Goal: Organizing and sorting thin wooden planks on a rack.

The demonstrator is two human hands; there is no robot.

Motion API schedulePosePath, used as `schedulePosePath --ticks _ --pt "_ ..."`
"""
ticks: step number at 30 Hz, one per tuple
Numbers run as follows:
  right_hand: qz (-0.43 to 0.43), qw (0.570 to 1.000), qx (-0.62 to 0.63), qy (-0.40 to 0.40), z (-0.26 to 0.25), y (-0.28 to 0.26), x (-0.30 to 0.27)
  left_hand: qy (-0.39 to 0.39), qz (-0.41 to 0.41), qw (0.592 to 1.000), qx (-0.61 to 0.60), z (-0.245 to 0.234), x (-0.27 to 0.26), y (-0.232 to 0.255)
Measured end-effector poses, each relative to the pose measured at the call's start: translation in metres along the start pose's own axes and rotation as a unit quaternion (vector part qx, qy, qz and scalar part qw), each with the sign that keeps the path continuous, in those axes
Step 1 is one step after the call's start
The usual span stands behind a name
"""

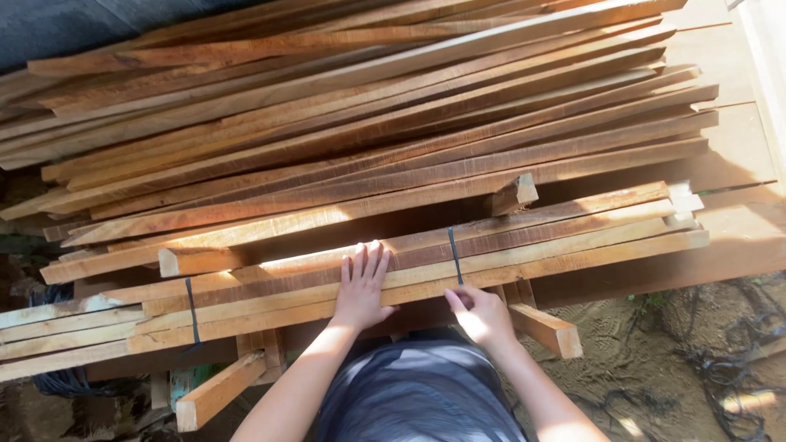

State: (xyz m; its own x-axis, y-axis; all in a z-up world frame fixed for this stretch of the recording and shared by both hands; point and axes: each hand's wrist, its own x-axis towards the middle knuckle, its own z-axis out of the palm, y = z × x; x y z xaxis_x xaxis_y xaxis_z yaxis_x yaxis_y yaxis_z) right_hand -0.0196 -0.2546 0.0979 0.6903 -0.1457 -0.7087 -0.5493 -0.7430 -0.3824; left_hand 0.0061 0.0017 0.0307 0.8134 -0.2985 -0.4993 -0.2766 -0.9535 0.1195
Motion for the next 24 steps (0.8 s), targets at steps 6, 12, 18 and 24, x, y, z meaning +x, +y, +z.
schedulePosePath --ticks 6,12,18,24 --pt "-0.318 0.907 -0.126 0.245 0.06 -0.028 0.06 -0.134 -0.046 0.988 -0.057 -0.019 -0.011 0.012" --pt "-0.268 0.901 -0.28 0.192 0.078 -0.031 0.086 -0.242 -0.045 0.963 -0.107 -0.034 0.011 0.003" --pt "-0.286 0.888 -0.289 0.214 0.081 -0.029 0.086 -0.194 -0.034 0.972 -0.125 -0.027 0.001 0.0" --pt "-0.309 0.878 -0.277 0.239 0.086 -0.042 0.099 -0.024 -0.001 0.997 -0.069 -0.006 -0.025 0.003"
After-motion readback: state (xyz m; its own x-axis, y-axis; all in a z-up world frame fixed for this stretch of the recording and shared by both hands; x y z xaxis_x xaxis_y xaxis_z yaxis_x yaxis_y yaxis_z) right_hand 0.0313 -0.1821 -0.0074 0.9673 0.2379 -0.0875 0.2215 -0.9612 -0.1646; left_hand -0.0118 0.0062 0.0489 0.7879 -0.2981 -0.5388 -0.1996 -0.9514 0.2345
